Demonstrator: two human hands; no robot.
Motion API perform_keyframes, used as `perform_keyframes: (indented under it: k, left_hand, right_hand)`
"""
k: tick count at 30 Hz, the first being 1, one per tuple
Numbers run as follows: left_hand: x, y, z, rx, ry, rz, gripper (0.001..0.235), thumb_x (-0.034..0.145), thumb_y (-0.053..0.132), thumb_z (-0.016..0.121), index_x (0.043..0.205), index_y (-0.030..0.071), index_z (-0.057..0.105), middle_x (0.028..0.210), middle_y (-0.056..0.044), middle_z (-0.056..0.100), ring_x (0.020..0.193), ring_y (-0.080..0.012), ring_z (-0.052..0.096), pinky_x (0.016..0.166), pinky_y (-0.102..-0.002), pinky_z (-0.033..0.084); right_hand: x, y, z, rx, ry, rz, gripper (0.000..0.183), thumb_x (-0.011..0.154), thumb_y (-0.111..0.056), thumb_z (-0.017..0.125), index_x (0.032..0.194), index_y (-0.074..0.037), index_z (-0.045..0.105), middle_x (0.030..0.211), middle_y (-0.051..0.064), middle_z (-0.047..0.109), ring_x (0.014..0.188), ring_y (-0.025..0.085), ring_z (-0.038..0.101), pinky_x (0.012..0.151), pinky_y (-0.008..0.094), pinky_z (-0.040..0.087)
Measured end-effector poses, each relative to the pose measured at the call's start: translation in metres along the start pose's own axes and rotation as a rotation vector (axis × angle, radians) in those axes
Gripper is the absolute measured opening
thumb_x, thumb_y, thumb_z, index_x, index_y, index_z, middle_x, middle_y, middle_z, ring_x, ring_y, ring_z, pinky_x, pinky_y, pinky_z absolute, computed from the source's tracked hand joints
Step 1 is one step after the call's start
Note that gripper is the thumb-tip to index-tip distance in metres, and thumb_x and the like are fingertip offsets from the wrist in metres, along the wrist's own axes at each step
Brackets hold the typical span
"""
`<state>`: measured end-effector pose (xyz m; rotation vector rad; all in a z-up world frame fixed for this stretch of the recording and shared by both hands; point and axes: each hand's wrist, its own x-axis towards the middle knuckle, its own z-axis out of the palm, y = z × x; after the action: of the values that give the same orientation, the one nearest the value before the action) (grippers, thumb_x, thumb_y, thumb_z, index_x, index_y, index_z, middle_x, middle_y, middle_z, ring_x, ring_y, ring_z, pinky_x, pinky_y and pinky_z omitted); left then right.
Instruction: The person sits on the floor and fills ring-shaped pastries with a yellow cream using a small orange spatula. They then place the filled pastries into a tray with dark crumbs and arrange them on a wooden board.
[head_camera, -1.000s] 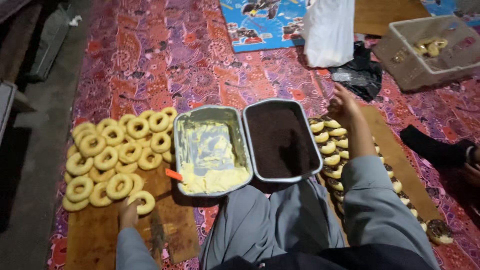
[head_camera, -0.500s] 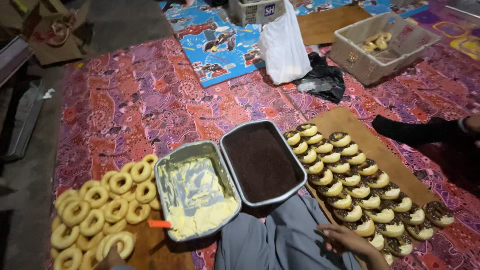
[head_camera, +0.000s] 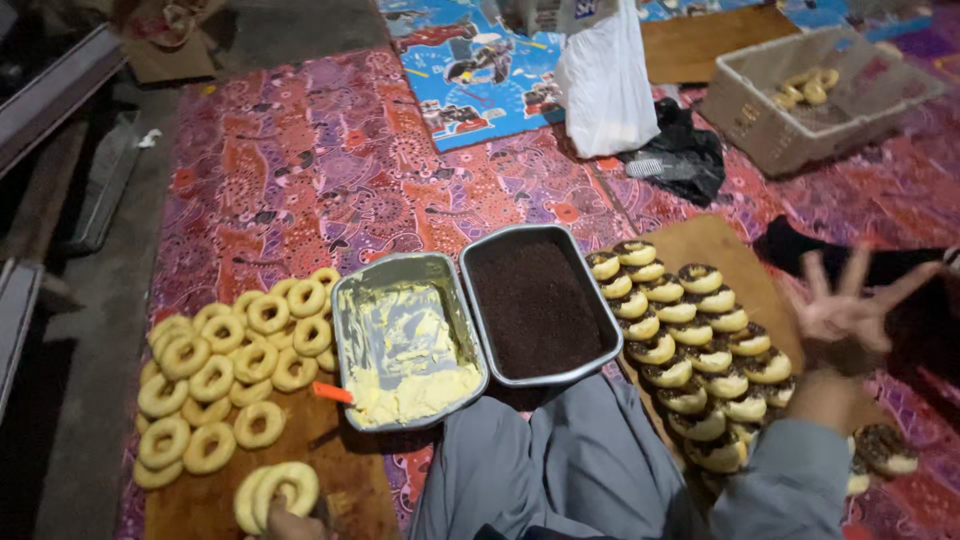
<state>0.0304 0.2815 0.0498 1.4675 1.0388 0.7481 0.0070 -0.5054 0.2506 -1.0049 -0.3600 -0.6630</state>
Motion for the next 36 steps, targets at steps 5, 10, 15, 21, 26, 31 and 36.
perform_keyframes:
  k: [5, 10, 15, 21, 26, 31, 36]
  left_hand:
    - [-0.131, -0.017, -0.017, -0.465, -0.267, -0.229, 0.070, 0.068, -0.013, 0.065, 0.135, 0.000, 0.049, 0.123, -0.014, 0.062, 0.108, -0.0309, 0.065, 0.086, -0.045, 0.059]
    - [-0.255, -0.040, 0.027, -0.587, -0.804, -0.428, 0.072, 0.074, -0.012, 0.062, 0.141, 0.006, 0.045, 0.127, -0.008, 0.062, 0.110, -0.0216, 0.065, 0.087, -0.036, 0.058]
    - [-0.253, -0.047, 0.027, -0.464, -0.800, -0.293, 0.041, 0.098, 0.009, 0.072, 0.131, -0.013, 0.064, 0.118, -0.017, 0.069, 0.102, -0.0228, 0.066, 0.086, -0.034, 0.056]
    - [-0.236, -0.045, 0.032, -0.765, -0.773, -0.550, 0.059, 0.103, 0.053, 0.052, 0.133, 0.003, 0.063, 0.116, -0.009, 0.067, 0.101, -0.0180, 0.066, 0.082, -0.034, 0.052]
    - [-0.200, -0.076, 0.039, -0.902, -0.581, -0.789, 0.045, 0.096, 0.048, 0.054, 0.121, 0.011, 0.063, 0.112, -0.003, 0.067, 0.108, -0.0192, 0.065, 0.097, -0.040, 0.055]
    - [-0.171, -0.094, 0.052, -1.020, -0.473, -0.792, 0.042, 0.101, 0.050, 0.056, 0.113, 0.010, 0.062, 0.101, -0.004, 0.061, 0.100, -0.0230, 0.062, 0.095, -0.045, 0.056]
    - [-0.159, -0.095, 0.060, -0.825, -0.411, -1.050, 0.053, 0.094, 0.060, 0.042, 0.111, 0.017, 0.067, 0.102, -0.001, 0.069, 0.095, -0.0202, 0.063, 0.080, -0.037, 0.048]
  right_hand:
    - [-0.066, 0.107, 0.098, 0.142, -0.006, 0.655, 0.080, 0.086, -0.029, 0.065, 0.160, -0.029, 0.036, 0.166, 0.010, 0.036, 0.144, 0.036, 0.042, 0.108, 0.065, 0.036]
    - [-0.214, 0.216, 0.197, 0.188, -0.189, 1.346, 0.060, 0.096, -0.038, 0.061, 0.150, -0.020, 0.042, 0.138, 0.010, 0.061, 0.114, 0.024, 0.068, 0.093, 0.045, 0.057]
    - [-0.245, 0.261, 0.208, -0.337, -0.087, 0.947, 0.038, 0.103, -0.025, 0.061, 0.134, -0.004, 0.065, 0.107, 0.016, 0.066, 0.093, 0.026, 0.064, 0.073, 0.037, 0.053]
    - [-0.251, 0.272, 0.259, -0.590, -0.817, 0.648, 0.040, 0.082, -0.016, 0.089, 0.104, -0.004, 0.059, 0.102, 0.012, 0.063, 0.089, 0.026, 0.065, 0.076, 0.037, 0.056]
    - [-0.173, 0.350, 0.297, -0.808, -0.932, 0.507, 0.057, 0.079, -0.010, 0.075, 0.134, -0.008, 0.062, 0.110, 0.016, 0.073, 0.092, 0.026, 0.072, 0.080, 0.036, 0.056]
    - [-0.139, 0.379, 0.329, -1.006, -1.128, 0.527, 0.034, 0.085, -0.012, 0.074, 0.119, -0.011, 0.077, 0.113, 0.016, 0.076, 0.098, 0.029, 0.074, 0.091, 0.038, 0.057]
    - [-0.195, 0.320, 0.337, -0.604, -1.196, 0.322, 0.037, 0.080, -0.009, 0.076, 0.116, -0.003, 0.073, 0.112, 0.018, 0.074, 0.105, 0.036, 0.067, 0.096, 0.043, 0.050]
